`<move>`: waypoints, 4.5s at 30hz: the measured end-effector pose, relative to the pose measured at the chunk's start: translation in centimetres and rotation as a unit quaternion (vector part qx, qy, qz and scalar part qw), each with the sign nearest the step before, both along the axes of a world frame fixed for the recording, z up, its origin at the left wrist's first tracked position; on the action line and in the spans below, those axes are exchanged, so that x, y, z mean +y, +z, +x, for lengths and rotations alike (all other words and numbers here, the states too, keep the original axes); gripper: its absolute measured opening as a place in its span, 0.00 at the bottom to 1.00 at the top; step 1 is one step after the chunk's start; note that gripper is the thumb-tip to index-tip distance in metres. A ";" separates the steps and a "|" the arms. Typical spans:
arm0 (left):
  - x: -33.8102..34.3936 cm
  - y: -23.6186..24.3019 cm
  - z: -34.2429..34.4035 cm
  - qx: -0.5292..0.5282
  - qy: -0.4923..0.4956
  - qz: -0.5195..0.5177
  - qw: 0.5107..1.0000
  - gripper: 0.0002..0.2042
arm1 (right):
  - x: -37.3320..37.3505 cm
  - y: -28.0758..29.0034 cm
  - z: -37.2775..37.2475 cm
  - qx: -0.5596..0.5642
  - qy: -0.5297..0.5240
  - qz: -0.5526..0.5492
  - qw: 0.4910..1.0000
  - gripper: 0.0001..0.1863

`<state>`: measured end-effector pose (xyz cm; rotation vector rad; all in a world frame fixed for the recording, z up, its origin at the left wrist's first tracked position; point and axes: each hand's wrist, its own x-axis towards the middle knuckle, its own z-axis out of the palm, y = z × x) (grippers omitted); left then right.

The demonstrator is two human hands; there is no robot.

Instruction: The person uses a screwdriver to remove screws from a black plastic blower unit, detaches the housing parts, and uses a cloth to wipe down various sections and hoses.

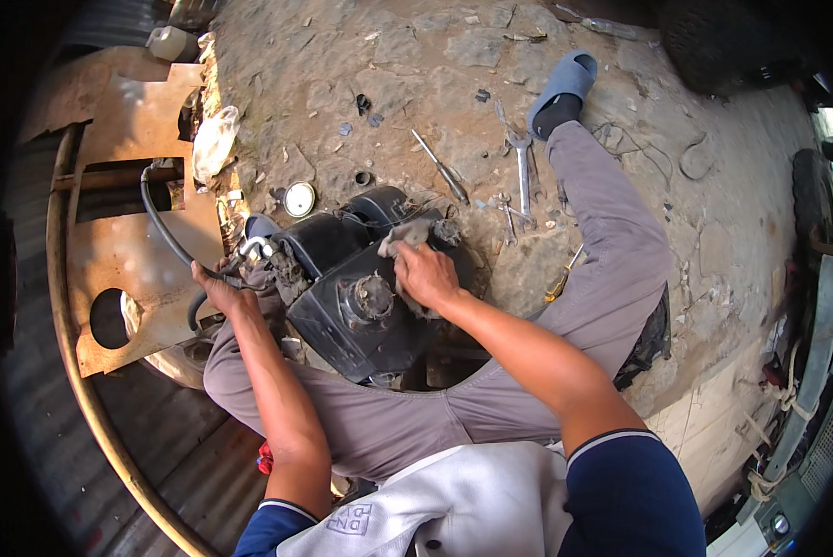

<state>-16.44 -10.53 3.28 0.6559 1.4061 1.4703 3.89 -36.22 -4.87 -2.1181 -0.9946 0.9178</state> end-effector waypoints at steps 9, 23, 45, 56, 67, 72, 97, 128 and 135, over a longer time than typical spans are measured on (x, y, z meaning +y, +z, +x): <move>0.3 -0.1 0.4 0.004 0.024 0.001 1.000 0.23 | 6.6 -5.2 5.6 -0.018 0.034 -0.274 0.961 0.20; 1.1 -0.6 0.2 -0.041 -0.005 0.033 0.999 0.20 | -4.1 1.9 2.4 0.389 0.010 0.081 0.918 0.23; 0.0 -0.1 0.4 0.004 0.052 0.032 0.998 0.23 | -5.4 14.9 -5.9 0.219 0.045 -0.007 0.975 0.28; 0.0 -0.7 -0.2 0.007 0.064 0.063 0.996 0.16 | -9.7 7.4 -2.6 0.058 0.229 0.021 0.971 0.29; -0.1 -0.3 0.6 0.013 0.053 0.026 0.998 0.24 | -10.6 2.0 -1.0 0.068 0.170 0.013 0.983 0.29; -0.1 -0.5 0.5 -0.006 0.036 0.036 0.999 0.22 | -5.3 3.5 -0.1 0.198 0.026 -0.003 0.980 0.25; -0.3 0.0 0.5 0.028 0.001 0.000 1.000 0.20 | -4.3 -13.8 1.7 0.087 -0.287 -0.297 0.907 0.22; -0.6 0.3 -0.4 0.007 0.013 -0.040 0.999 0.24 | 8.2 -6.7 10.7 0.159 0.248 -0.205 0.933 0.18; -0.2 1.0 1.4 -0.026 0.011 -0.043 0.999 0.24 | 4.6 -6.6 14.4 0.204 0.061 -0.219 0.952 0.18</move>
